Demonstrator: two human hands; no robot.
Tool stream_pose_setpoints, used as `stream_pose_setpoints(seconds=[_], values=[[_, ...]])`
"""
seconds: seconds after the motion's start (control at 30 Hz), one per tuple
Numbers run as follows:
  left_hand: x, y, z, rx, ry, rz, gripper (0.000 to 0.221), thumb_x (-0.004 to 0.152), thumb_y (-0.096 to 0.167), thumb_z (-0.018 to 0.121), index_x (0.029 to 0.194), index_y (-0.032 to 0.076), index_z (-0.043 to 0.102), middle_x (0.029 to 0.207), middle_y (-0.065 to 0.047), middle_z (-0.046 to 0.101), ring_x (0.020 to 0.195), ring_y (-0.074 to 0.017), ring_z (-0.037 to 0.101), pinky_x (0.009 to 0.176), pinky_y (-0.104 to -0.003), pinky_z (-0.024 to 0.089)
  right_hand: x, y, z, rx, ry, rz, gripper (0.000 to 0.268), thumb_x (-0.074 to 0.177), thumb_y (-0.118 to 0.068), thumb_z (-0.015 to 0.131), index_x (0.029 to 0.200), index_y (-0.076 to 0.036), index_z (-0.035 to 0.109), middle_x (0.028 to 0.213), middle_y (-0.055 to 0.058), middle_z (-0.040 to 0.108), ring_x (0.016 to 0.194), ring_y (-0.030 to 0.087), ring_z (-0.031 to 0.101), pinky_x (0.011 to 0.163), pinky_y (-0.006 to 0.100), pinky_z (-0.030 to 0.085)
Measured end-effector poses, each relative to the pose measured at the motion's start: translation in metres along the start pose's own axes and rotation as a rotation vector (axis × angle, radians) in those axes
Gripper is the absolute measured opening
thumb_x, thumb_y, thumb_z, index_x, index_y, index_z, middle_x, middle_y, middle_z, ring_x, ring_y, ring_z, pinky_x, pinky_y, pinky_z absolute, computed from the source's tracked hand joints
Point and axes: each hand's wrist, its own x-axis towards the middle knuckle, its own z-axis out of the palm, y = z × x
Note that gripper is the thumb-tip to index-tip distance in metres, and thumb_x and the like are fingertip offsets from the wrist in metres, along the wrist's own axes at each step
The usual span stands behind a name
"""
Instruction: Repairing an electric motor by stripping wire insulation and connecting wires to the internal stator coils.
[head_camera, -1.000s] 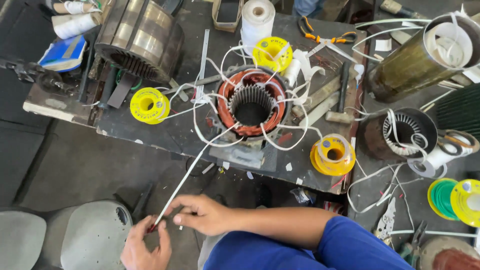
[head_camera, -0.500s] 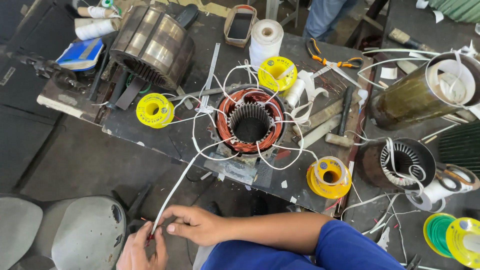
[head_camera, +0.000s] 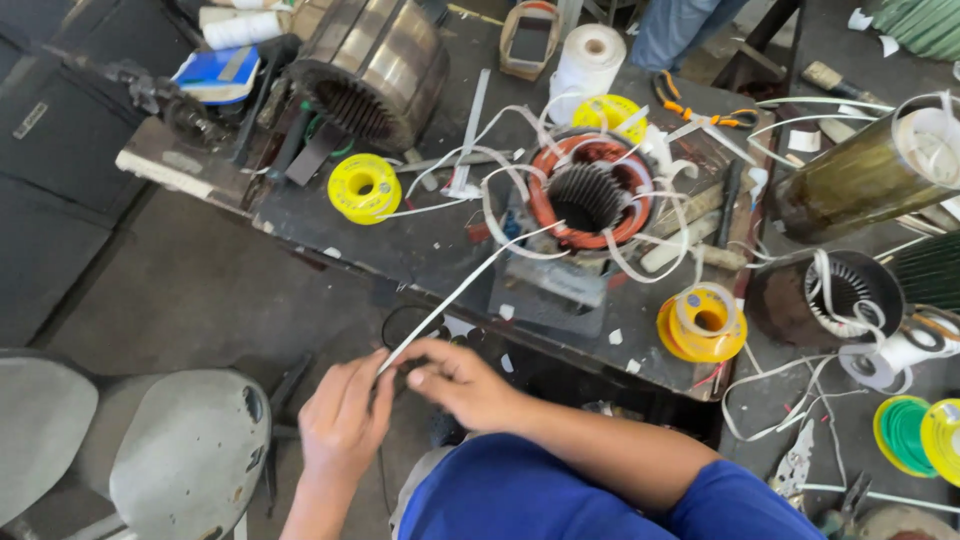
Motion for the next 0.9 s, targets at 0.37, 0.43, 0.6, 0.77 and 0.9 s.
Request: stream_pose_setpoints(seconds=[0.37,0.43,0.6,0.77,0.9], values=[[-0.023,-0.048,-0.011,-0.255,0.113,0.036,0.015,0.088,0.007,0.074,0.101,0.0,0.072,0.083,-0.01,0.067,0.071,-0.0232,0.069,0.059,-0.03,0.059,-0.001,0.022,0.051,0.04,0.398,0.019,0.027,0.097,-0.011,0.056,0.121,-0.001,0.063,0.048,-0.003,0.037,0.04,0.005,0.034,0.036,0.018,0.032],[-0.029,-0.051,-0.012,-0.294,0.13,0.023,0.014,0.088,0.009,0.075,0.101,0.004,0.073,0.082,-0.006,0.066,0.07,-0.0208,0.068,0.058,-0.026,0.058,-0.004,0.023,0.06,0.037,0.394,-0.052,0.029,0.096,-0.009,0.056,0.123,0.002,0.06,0.053,-0.002,0.03,0.044,0.005,0.03,0.034,0.017,0.03],[-0.043,-0.055,-0.005,-0.306,0.163,0.024,0.014,0.09,0.012,0.073,0.103,0.007,0.072,0.082,-0.004,0.067,0.07,-0.0198,0.067,0.057,-0.025,0.057,-0.006,0.023,0.071,0.053,0.443,-0.067,0.028,0.098,-0.009,0.054,0.123,0.002,0.059,0.055,-0.003,0.031,0.045,0.005,0.03,0.034,0.016,0.029],[-0.043,-0.053,0.005,-0.261,0.203,0.023,0.016,0.093,0.017,0.07,0.106,0.008,0.07,0.082,-0.005,0.065,0.071,-0.0199,0.067,0.056,-0.026,0.057,-0.001,0.017,0.066,0.038,0.452,-0.089,0.026,0.099,-0.008,0.053,0.123,0.0,0.059,0.055,-0.003,0.031,0.045,0.004,0.03,0.035,0.016,0.028],[-0.039,-0.05,0.005,-0.153,0.235,0.036,0.013,0.093,0.02,0.069,0.103,0.012,0.069,0.077,0.0,0.059,0.067,-0.0153,0.063,0.054,-0.023,0.054,0.005,0.009,0.066,0.005,0.448,-0.051,0.023,0.099,-0.008,0.053,0.12,-0.001,0.059,0.054,-0.004,0.03,0.043,0.004,0.03,0.034,0.016,0.028]])
